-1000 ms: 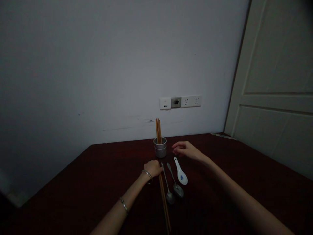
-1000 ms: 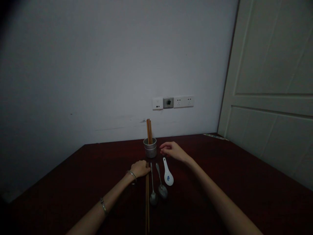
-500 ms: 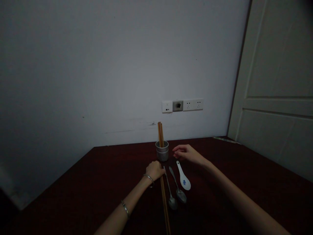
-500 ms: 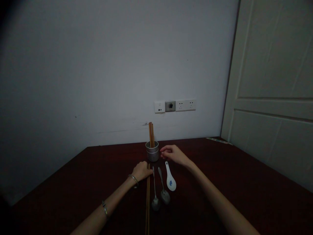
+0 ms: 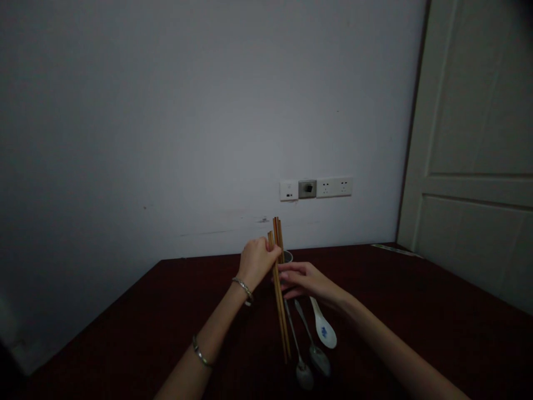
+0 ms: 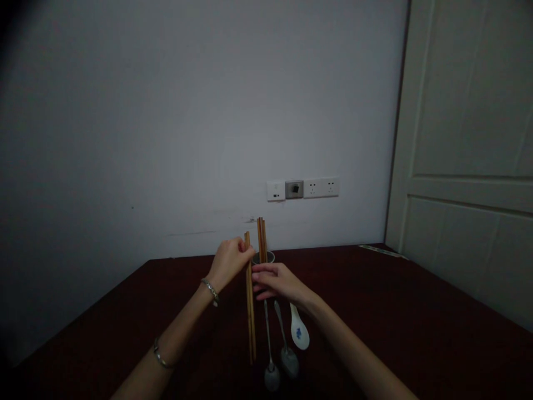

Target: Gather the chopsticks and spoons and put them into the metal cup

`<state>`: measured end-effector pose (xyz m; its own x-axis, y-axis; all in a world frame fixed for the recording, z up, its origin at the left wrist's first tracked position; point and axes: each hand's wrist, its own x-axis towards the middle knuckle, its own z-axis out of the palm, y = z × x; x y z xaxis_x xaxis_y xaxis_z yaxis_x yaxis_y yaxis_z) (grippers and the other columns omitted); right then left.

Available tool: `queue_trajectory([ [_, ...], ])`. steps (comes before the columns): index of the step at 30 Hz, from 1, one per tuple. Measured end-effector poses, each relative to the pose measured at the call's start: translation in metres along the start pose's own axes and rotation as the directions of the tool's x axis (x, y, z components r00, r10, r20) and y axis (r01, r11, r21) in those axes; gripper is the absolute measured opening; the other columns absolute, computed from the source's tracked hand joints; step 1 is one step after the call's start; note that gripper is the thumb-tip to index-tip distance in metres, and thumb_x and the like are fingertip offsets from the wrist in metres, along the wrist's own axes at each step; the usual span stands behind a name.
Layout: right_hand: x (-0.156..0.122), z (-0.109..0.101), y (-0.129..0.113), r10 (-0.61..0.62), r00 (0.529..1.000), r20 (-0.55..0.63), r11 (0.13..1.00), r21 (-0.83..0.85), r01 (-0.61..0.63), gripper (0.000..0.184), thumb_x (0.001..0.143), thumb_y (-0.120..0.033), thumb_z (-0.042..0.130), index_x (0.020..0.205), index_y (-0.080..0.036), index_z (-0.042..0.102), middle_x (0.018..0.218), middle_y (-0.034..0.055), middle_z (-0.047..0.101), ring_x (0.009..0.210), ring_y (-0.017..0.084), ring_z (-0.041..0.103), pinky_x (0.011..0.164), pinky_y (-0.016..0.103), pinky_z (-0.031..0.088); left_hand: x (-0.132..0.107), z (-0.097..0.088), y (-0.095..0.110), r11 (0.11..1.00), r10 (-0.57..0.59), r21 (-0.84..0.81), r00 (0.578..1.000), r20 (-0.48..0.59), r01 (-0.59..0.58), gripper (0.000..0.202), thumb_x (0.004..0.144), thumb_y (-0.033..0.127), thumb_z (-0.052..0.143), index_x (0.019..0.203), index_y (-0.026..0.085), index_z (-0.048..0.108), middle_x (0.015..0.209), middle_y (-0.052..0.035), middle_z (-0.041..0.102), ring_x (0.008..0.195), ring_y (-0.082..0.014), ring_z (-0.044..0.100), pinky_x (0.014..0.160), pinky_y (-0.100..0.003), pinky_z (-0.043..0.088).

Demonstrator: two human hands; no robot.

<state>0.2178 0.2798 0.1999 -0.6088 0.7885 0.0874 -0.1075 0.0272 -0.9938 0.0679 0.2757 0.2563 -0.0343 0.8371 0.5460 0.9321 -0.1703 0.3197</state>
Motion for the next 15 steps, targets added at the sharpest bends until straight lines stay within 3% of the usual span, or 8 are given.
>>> queue_trajectory([
  [7, 0.011, 0.021, 0.002, -0.174, 0.978, -0.116, 0.982, -0.094, 0.164, 0.036, 0.067, -0.043, 0.064, 0.083, -0.012, 0.059, 0.079, 0.0078, 0.067, 0.068, 0.018, 0.065, 0.052, 0.023, 0.050, -0.004, 0.000, 0.006, 1.000, -0.005, 0.008, 0.999, -0.048, 0.005, 0.024, 0.077, 0.035, 0.045, 0.070, 0.016, 0.057, 0.063, -0.0041, 0.060, 0.058, -0.0139, 0.053, 0.053, -0.024, 0.029],
  [15, 0.012, 0.016, 0.000, -0.193, 0.975, -0.110, 0.977, -0.118, 0.180, 0.037, 0.066, -0.046, 0.064, 0.082, -0.013, 0.062, 0.077, 0.0071, 0.067, 0.069, 0.018, 0.065, 0.054, 0.026, 0.051, -0.008, -0.003, 0.003, 0.991, 0.016, -0.129, 0.998, -0.057, -0.023, 0.024, 0.078, 0.039, 0.048, 0.074, 0.017, 0.057, 0.062, -0.0020, 0.060, 0.061, -0.0139, 0.055, 0.058, -0.023, 0.035],
])
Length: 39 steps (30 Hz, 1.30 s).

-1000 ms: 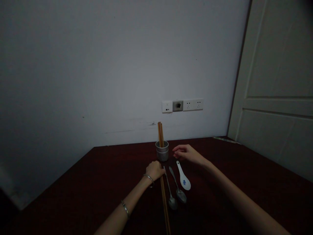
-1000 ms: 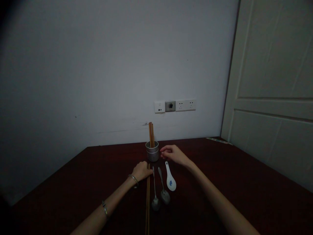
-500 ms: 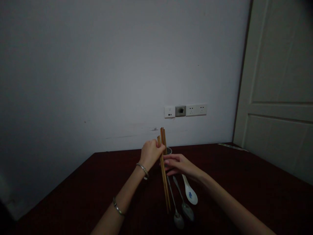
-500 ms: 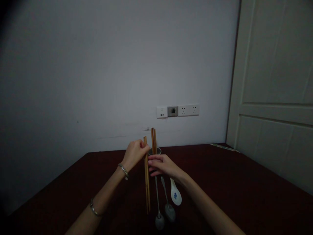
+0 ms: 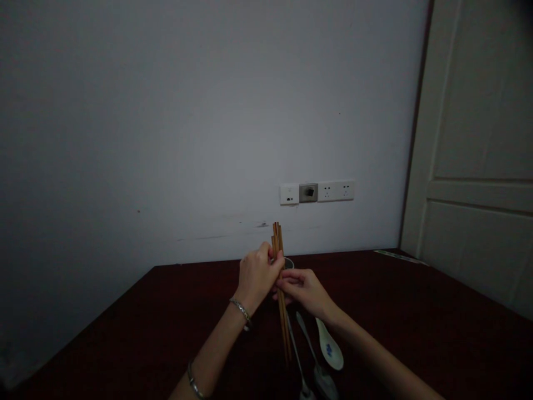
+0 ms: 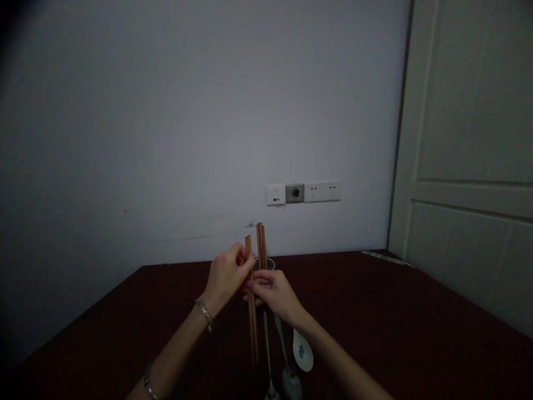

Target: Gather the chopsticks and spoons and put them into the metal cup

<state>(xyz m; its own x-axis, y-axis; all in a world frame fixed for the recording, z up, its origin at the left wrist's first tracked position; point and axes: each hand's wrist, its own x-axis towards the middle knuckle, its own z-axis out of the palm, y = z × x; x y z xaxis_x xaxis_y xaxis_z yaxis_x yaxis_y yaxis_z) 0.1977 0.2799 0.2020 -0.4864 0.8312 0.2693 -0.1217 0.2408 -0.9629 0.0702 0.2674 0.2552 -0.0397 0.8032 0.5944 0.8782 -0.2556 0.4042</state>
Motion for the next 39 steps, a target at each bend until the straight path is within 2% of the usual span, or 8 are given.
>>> queue_trajectory([
  [3, -0.001, -0.003, -0.005, 0.008, 1.000, 0.009, 1.000, 0.007, -0.008, 0.039, 0.066, -0.046, 0.063, 0.085, -0.012, 0.061, 0.080, 0.0091, 0.067, 0.071, 0.019, 0.065, 0.057, 0.027, 0.052, 0.002, -0.003, -0.003, 0.941, 0.023, -0.338, 1.000, 0.002, -0.021, 0.025, 0.076, 0.040, 0.051, 0.079, 0.017, 0.059, 0.069, -0.0027, 0.063, 0.065, -0.0140, 0.058, 0.062, -0.023, 0.041],
  [6, -0.002, -0.006, -0.010, 0.009, 1.000, 0.028, 1.000, 0.004, -0.009, 0.040, 0.067, -0.045, 0.063, 0.088, -0.012, 0.060, 0.082, 0.0103, 0.067, 0.071, 0.019, 0.066, 0.058, 0.027, 0.051, 0.006, -0.005, -0.006, 0.671, -0.016, -0.732, 0.990, 0.142, 0.116, 0.028, 0.071, 0.036, 0.059, 0.087, 0.013, 0.060, 0.078, -0.0060, 0.067, 0.072, -0.0160, 0.062, 0.066, -0.025, 0.047],
  [8, -0.004, -0.007, -0.012, 0.015, 0.999, 0.048, 1.000, 0.004, -0.015, 0.041, 0.067, -0.046, 0.062, 0.090, -0.012, 0.060, 0.082, 0.0103, 0.067, 0.070, 0.019, 0.066, 0.059, 0.028, 0.052, 0.008, -0.006, -0.008, 0.501, -0.027, -0.836, 0.969, 0.246, 0.226, 0.031, 0.067, 0.033, 0.064, 0.087, 0.010, 0.060, 0.079, -0.0087, 0.068, 0.075, -0.0184, 0.063, 0.068, -0.028, 0.049],
  [11, -0.005, -0.007, -0.014, 0.035, 0.995, 0.089, 0.999, 0.001, -0.035, 0.044, 0.067, -0.047, 0.062, 0.091, -0.011, 0.061, 0.081, 0.0106, 0.067, 0.070, 0.019, 0.066, 0.060, 0.030, 0.052, 0.008, -0.006, -0.010, 0.389, -0.055, -0.866, 0.947, 0.318, 0.313, 0.030, 0.063, 0.030, 0.069, 0.083, 0.008, 0.061, 0.077, -0.0105, 0.068, 0.073, -0.0194, 0.064, 0.066, -0.029, 0.051],
  [20, -0.005, -0.013, -0.019, 0.014, 0.999, 0.043, 1.000, -0.006, -0.014, 0.044, 0.065, -0.039, 0.067, 0.100, -0.013, 0.060, 0.081, 0.0083, 0.068, 0.071, 0.018, 0.065, 0.061, 0.030, 0.053, 0.005, -0.018, -0.007, 0.383, -0.062, -0.862, 0.941, 0.334, 0.331, 0.025, 0.062, 0.027, 0.070, 0.078, 0.008, 0.063, 0.074, -0.0102, 0.069, 0.067, -0.0174, 0.065, 0.060, -0.025, 0.051],
  [25, -0.003, -0.022, -0.057, -0.266, 0.954, -0.142, 0.948, -0.219, 0.231, 0.035, 0.071, -0.038, 0.060, 0.100, -0.019, 0.062, 0.089, 0.0073, 0.067, 0.079, 0.018, 0.062, 0.065, 0.031, 0.052, 0.002, -0.026, -0.002, 0.422, -0.009, -0.856, 0.945, 0.327, 0.300, 0.024, 0.063, 0.025, 0.069, 0.080, 0.008, 0.065, 0.074, -0.0098, 0.069, 0.067, -0.0173, 0.065, 0.067, -0.028, 0.051],
  [29, 0.003, -0.019, -0.083, -0.470, 0.876, -0.106, 0.805, -0.460, 0.376, 0.026, 0.072, -0.034, 0.060, 0.094, -0.021, 0.066, 0.092, 0.0063, 0.065, 0.084, 0.017, 0.059, 0.069, 0.030, 0.051, -0.002, -0.028, 0.002, 0.444, 0.035, -0.848, 0.940, 0.340, 0.290, 0.026, 0.065, 0.025, 0.068, 0.083, 0.008, 0.065, 0.076, -0.0104, 0.069, 0.070, -0.0186, 0.065, 0.070, -0.030, 0.051],
  [39, 0.010, -0.009, -0.087, -0.495, 0.866, -0.073, 0.778, -0.480, 0.405, 0.021, 0.072, -0.033, 0.059, 0.086, -0.019, 0.067, 0.083, 0.0050, 0.064, 0.077, 0.015, 0.059, 0.055, 0.024, 0.051, -0.003, -0.032, 0.000, 0.444, 0.064, -0.845, 0.929, 0.363, 0.299, 0.027, 0.066, 0.029, 0.067, 0.086, 0.010, 0.066, 0.080, -0.0100, 0.069, 0.073, -0.0190, 0.065, 0.070, -0.031, 0.052],
])
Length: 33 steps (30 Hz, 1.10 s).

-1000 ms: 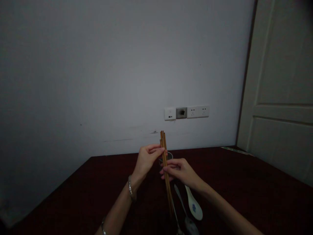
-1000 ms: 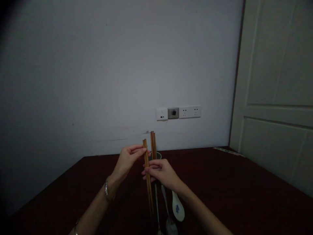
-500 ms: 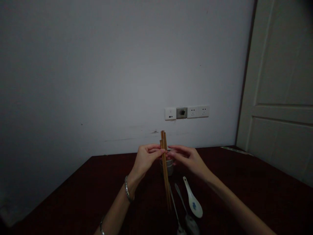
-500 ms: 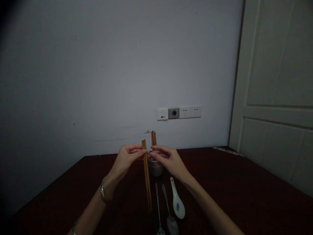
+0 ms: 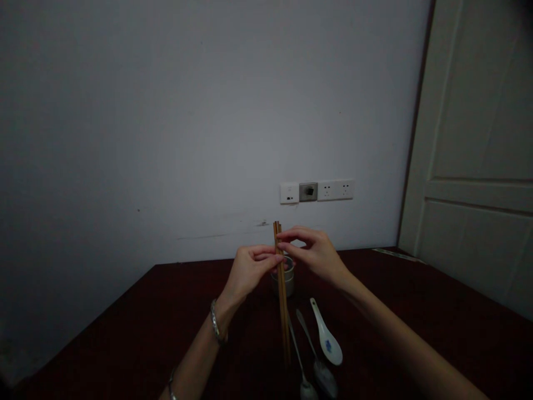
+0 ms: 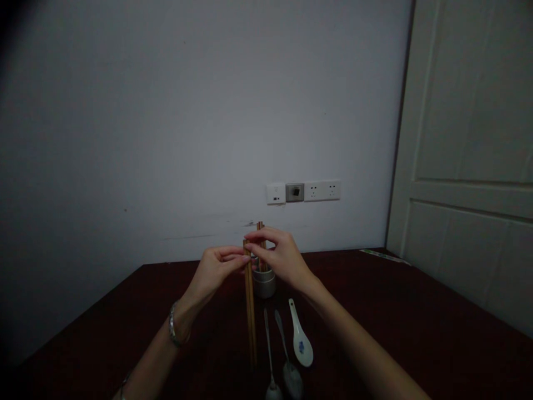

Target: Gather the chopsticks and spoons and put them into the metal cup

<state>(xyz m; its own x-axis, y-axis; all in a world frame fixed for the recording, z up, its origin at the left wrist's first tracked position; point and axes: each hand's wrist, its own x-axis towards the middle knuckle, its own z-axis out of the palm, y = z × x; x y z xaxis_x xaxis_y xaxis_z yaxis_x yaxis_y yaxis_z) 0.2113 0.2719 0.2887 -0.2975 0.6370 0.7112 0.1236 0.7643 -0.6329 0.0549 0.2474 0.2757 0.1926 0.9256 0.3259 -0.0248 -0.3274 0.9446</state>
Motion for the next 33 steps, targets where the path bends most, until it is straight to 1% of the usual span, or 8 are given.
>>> queue_trajectory([
  [5, -0.002, 0.001, -0.001, 0.035, 0.998, 0.045, 0.997, 0.071, -0.038, 0.023, 0.072, -0.035, 0.059, 0.087, -0.019, 0.066, 0.083, 0.0045, 0.062, 0.071, 0.014, 0.058, 0.046, 0.021, 0.051, -0.001, 0.000, 0.000, 1.000, 0.022, -0.001, 0.999, 0.035, -0.022, 0.026, 0.067, 0.029, 0.066, 0.086, 0.011, 0.067, 0.078, -0.0092, 0.069, 0.073, -0.0187, 0.065, 0.070, -0.030, 0.052],
  [13, -0.004, 0.000, 0.000, 0.038, 0.995, 0.093, 0.996, 0.071, -0.045, 0.022, 0.074, -0.034, 0.058, 0.088, -0.019, 0.065, 0.084, 0.0041, 0.061, 0.071, 0.013, 0.058, 0.044, 0.020, 0.050, 0.000, -0.002, -0.004, 0.998, 0.040, 0.055, 0.999, 0.032, -0.041, 0.024, 0.067, 0.028, 0.065, 0.084, 0.012, 0.067, 0.078, -0.0087, 0.069, 0.071, -0.0177, 0.065, 0.067, -0.028, 0.051],
  [17, -0.005, -0.003, 0.003, 0.009, 0.997, 0.070, 1.000, -0.010, -0.009, 0.023, 0.073, -0.034, 0.059, 0.090, -0.020, 0.065, 0.087, 0.0050, 0.063, 0.079, 0.015, 0.058, 0.054, 0.023, 0.052, 0.002, -0.003, -0.009, 0.995, 0.057, 0.087, 0.998, 0.019, -0.058, 0.024, 0.067, 0.027, 0.065, 0.085, 0.012, 0.067, 0.079, -0.0091, 0.069, 0.071, -0.0177, 0.065, 0.067, -0.028, 0.051],
  [20, -0.008, -0.014, 0.008, 0.042, 0.999, 0.011, 0.998, -0.047, -0.041, 0.027, 0.073, -0.035, 0.058, 0.095, -0.020, 0.065, 0.089, 0.0063, 0.064, 0.082, 0.017, 0.059, 0.059, 0.025, 0.053, 0.010, -0.006, -0.005, 0.995, 0.074, 0.076, 0.997, -0.036, -0.071, 0.025, 0.067, 0.027, 0.065, 0.084, 0.010, 0.066, 0.079, -0.0105, 0.069, 0.071, -0.0187, 0.065, 0.067, -0.030, 0.052],
  [24, -0.017, -0.039, 0.023, 0.146, 0.985, -0.095, 0.989, -0.024, -0.149, 0.031, 0.073, -0.039, 0.057, 0.093, -0.017, 0.065, 0.089, 0.0076, 0.064, 0.076, 0.017, 0.060, 0.054, 0.026, 0.054, 0.039, -0.020, 0.011, 0.988, 0.155, 0.042, 0.976, -0.150, -0.151, 0.027, 0.063, 0.026, 0.067, 0.082, 0.007, 0.064, 0.076, -0.0106, 0.068, 0.068, -0.0190, 0.065, 0.067, -0.032, 0.052],
  [28, -0.029, -0.060, 0.046, 0.237, 0.959, -0.155, 0.971, 0.026, -0.236, 0.033, 0.072, -0.042, 0.058, 0.091, -0.016, 0.065, 0.084, 0.0075, 0.065, 0.075, 0.019, 0.060, 0.052, 0.027, 0.053, 0.090, -0.037, 0.029, 0.974, 0.224, 0.060, 0.958, -0.180, -0.216, 0.024, 0.063, 0.023, 0.067, 0.079, 0.007, 0.063, 0.074, -0.0100, 0.067, 0.066, -0.0175, 0.064, 0.067, -0.032, 0.052],
  [30, -0.033, -0.065, 0.058, 0.275, 0.948, -0.163, 0.961, 0.044, -0.271, 0.033, 0.071, -0.042, 0.058, 0.090, -0.016, 0.065, 0.082, 0.0075, 0.065, 0.074, 0.019, 0.060, 0.051, 0.026, 0.053, 0.116, -0.041, 0.031, 0.971, 0.234, 0.083, 0.954, -0.185, -0.223, 0.020, 0.064, 0.021, 0.066, 0.076, 0.006, 0.062, 0.071, -0.0100, 0.067, 0.065, -0.0166, 0.064, 0.066, -0.031, 0.052],
  [33, -0.036, -0.069, 0.071, 0.324, 0.935, -0.140, 0.946, 0.059, -0.319, 0.034, 0.071, -0.042, 0.058, 0.091, -0.015, 0.064, 0.080, 0.0074, 0.064, 0.072, 0.018, 0.060, 0.051, 0.026, 0.052, 0.148, -0.041, 0.021, 0.975, 0.209, 0.114, 0.952, -0.222, -0.188, 0.014, 0.063, 0.016, 0.065, 0.072, 0.006, 0.061, 0.066, -0.0089, 0.065, 0.059, -0.0149, 0.063, 0.061, -0.029, 0.051],
])
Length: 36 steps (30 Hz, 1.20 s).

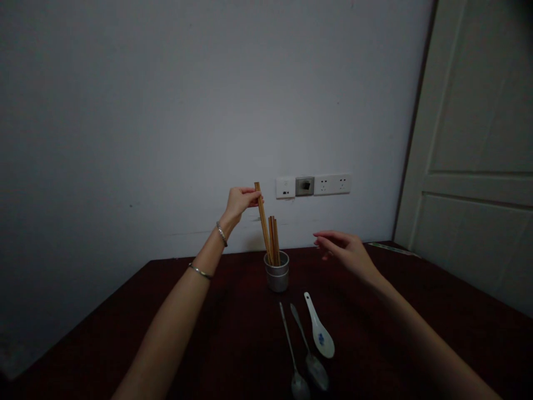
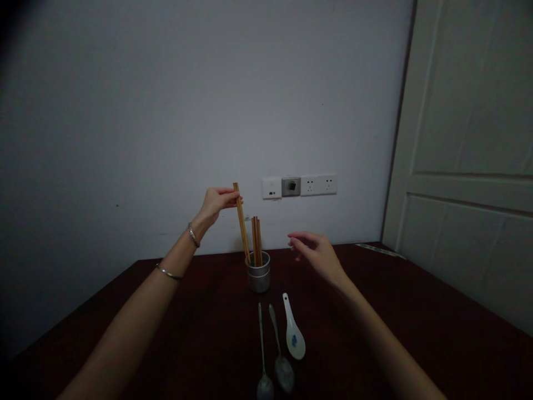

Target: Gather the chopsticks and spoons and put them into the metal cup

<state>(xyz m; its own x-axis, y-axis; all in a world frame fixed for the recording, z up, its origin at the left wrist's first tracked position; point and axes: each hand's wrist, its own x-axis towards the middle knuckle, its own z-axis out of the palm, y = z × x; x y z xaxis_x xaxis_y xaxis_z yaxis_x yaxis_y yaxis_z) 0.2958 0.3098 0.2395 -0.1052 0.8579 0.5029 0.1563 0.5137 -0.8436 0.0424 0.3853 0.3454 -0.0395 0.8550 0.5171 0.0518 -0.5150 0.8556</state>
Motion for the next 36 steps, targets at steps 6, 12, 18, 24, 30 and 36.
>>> queue_trajectory([
  [6, 0.004, -0.001, 0.008, 0.041, 0.997, 0.067, 0.999, 0.002, -0.041, 0.035, 0.072, -0.042, 0.057, 0.092, -0.015, 0.064, 0.075, 0.0061, 0.063, 0.068, 0.016, 0.058, 0.051, 0.025, 0.051, 0.021, 0.012, -0.043, 0.997, -0.074, 0.032, 0.997, -0.002, 0.074, 0.010, 0.063, 0.014, 0.064, 0.069, 0.006, 0.060, 0.061, -0.0070, 0.064, 0.055, -0.0137, 0.061, 0.056, -0.027, 0.050],
  [12, 0.004, 0.002, 0.005, 0.096, 0.990, 0.102, 0.995, -0.023, -0.094, 0.037, 0.072, -0.043, 0.056, 0.093, -0.014, 0.063, 0.078, 0.0075, 0.064, 0.067, 0.016, 0.059, 0.052, 0.026, 0.050, 0.023, 0.015, -0.066, 0.991, -0.126, 0.052, 0.992, -0.015, 0.127, 0.010, 0.063, 0.014, 0.065, 0.068, 0.007, 0.061, 0.061, -0.0064, 0.064, 0.053, -0.0127, 0.059, 0.056, -0.027, 0.049],
  [18, 0.003, 0.002, 0.007, 0.095, 0.981, 0.167, 0.995, -0.039, -0.090, 0.037, 0.072, -0.043, 0.055, 0.093, -0.014, 0.062, 0.077, 0.0073, 0.063, 0.067, 0.015, 0.058, 0.053, 0.026, 0.049, 0.016, 0.018, -0.085, 0.981, -0.185, 0.052, 0.982, -0.047, 0.188, 0.007, 0.061, 0.013, 0.066, 0.064, 0.009, 0.061, 0.058, -0.0040, 0.063, 0.052, -0.0120, 0.059, 0.057, -0.026, 0.050],
  [24, 0.002, 0.004, 0.004, 0.136, 0.974, 0.180, 0.991, -0.041, -0.131, 0.035, 0.073, -0.043, 0.055, 0.091, -0.013, 0.061, 0.077, 0.0068, 0.063, 0.066, 0.015, 0.059, 0.053, 0.026, 0.049, 0.007, 0.013, -0.103, 0.972, -0.225, 0.055, 0.974, -0.033, 0.227, 0.008, 0.061, 0.014, 0.067, 0.063, 0.008, 0.061, 0.058, -0.0044, 0.063, 0.051, -0.0121, 0.058, 0.055, -0.027, 0.049],
  [30, 0.000, 0.005, 0.001, 0.145, 0.969, 0.198, 0.989, -0.044, -0.139, 0.032, 0.073, -0.040, 0.056, 0.090, -0.014, 0.061, 0.076, 0.0061, 0.063, 0.065, 0.014, 0.059, 0.054, 0.026, 0.048, -0.004, 0.013, -0.115, 0.975, -0.217, 0.056, 0.976, 0.007, 0.217, 0.012, 0.061, 0.018, 0.068, 0.062, 0.008, 0.062, 0.059, -0.0055, 0.063, 0.052, -0.0119, 0.058, 0.055, -0.025, 0.049],
  [36, 0.000, 0.006, 0.003, 0.146, 0.965, 0.217, 0.989, -0.059, -0.136, 0.031, 0.074, -0.039, 0.055, 0.091, -0.015, 0.061, 0.076, 0.0063, 0.063, 0.064, 0.014, 0.059, 0.054, 0.026, 0.048, -0.010, 0.018, -0.128, 0.972, -0.235, 0.028, 0.972, -0.015, 0.235, 0.015, 0.059, 0.020, 0.070, 0.060, 0.009, 0.060, 0.058, -0.0037, 0.062, 0.052, -0.0114, 0.057, 0.053, -0.024, 0.049],
])
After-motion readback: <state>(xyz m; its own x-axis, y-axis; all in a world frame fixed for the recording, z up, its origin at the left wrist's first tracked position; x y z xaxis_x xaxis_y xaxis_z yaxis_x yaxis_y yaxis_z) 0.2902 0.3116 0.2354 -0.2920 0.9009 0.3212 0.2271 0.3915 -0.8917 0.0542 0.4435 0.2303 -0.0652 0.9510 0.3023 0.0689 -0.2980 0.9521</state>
